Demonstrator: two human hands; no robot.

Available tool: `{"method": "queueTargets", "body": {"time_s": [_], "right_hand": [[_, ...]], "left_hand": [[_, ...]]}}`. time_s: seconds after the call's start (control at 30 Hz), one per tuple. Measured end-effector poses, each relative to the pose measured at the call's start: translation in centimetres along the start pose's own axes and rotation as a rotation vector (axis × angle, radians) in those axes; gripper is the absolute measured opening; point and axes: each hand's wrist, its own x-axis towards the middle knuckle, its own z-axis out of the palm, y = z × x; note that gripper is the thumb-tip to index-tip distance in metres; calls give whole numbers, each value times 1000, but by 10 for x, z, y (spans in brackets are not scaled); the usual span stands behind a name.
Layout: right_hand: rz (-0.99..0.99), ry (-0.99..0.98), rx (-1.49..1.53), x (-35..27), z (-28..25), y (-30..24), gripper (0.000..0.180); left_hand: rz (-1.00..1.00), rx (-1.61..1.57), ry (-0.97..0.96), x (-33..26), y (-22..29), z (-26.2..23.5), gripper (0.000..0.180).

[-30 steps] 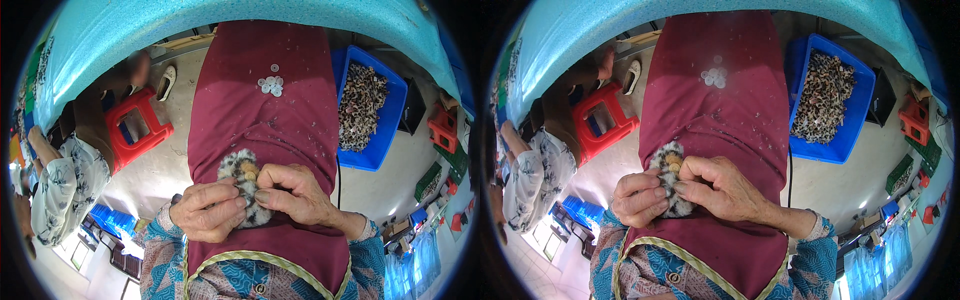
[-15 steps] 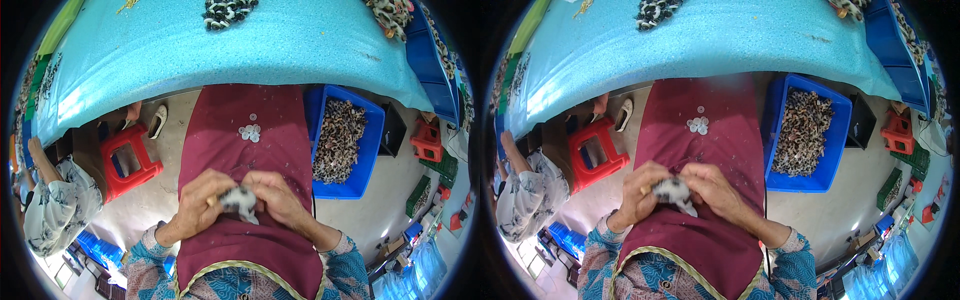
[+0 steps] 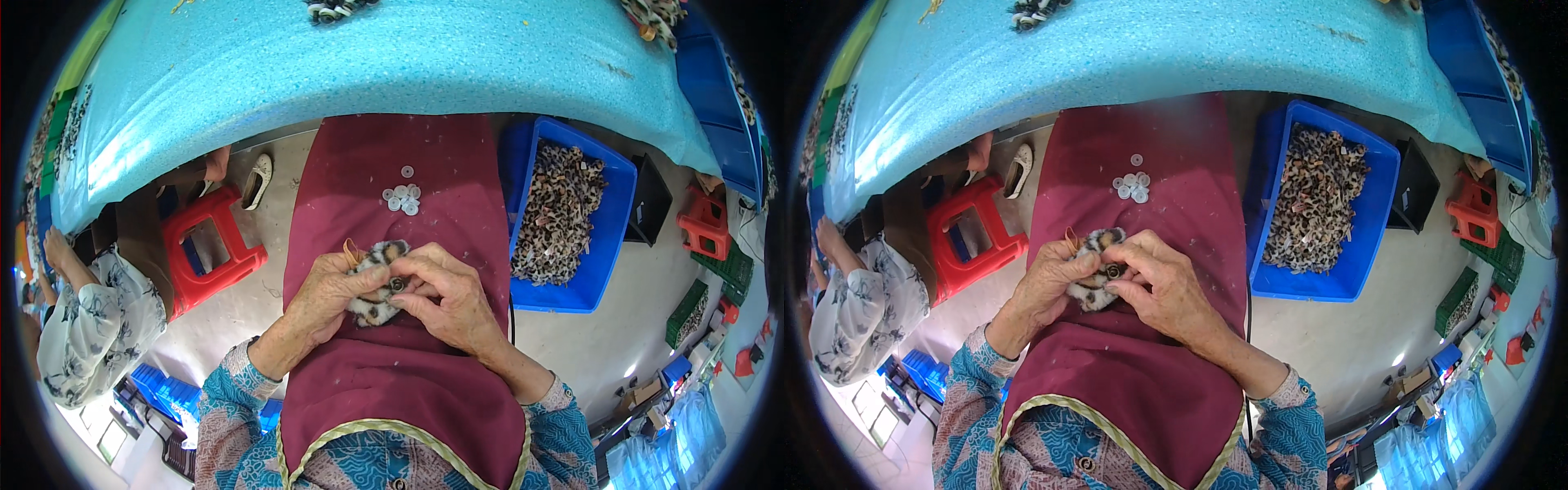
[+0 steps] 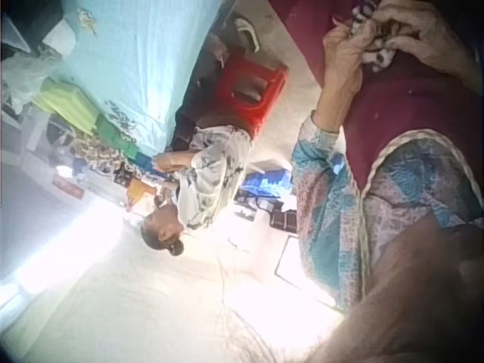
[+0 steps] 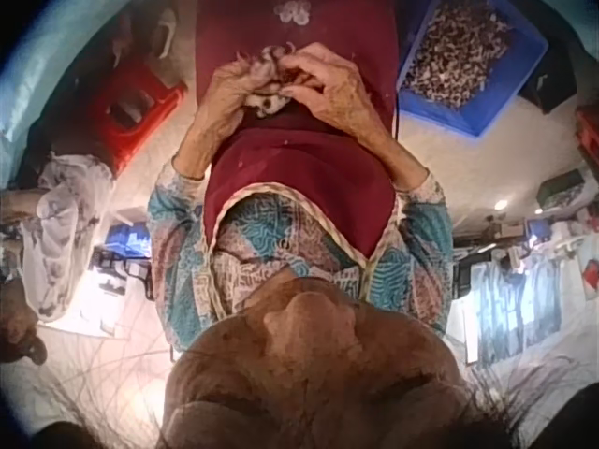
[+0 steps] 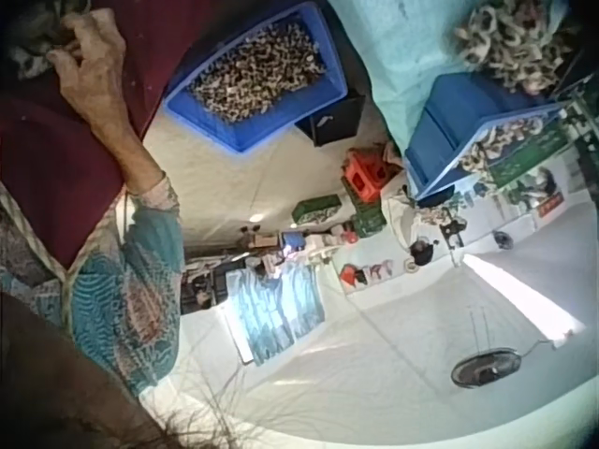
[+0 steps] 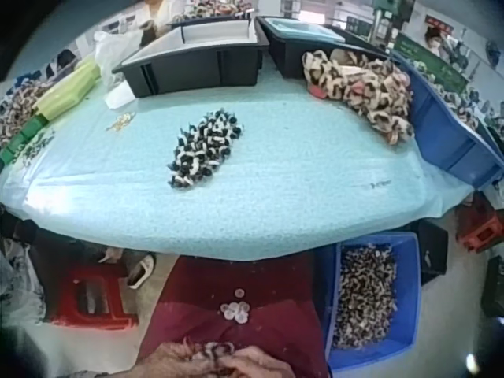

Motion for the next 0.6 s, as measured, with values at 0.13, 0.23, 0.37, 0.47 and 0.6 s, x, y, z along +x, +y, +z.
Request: {"method": "queueTargets", "body": {"time_s": [0.13,0.23,0.37,0.47,0.6], "right_hand": [[-23,20,-83,-9,-1,10,24],[33,42,-37,-13,-4,15,21],[185,33,338,-19,-6,37,19],[321,89,576,-19,-19,32,17],[217,315,433,-14,-46,28,16]], "left_hand": [[-69,-165,-96,3,-8,-8,27],[-14,-223,-257,6,-14,-12,35],[82,-6,-132,3,-21,7,42],[62,165,-51,14,-28,0,47],[5,-9,-70,21,-21,-3,34]]}}
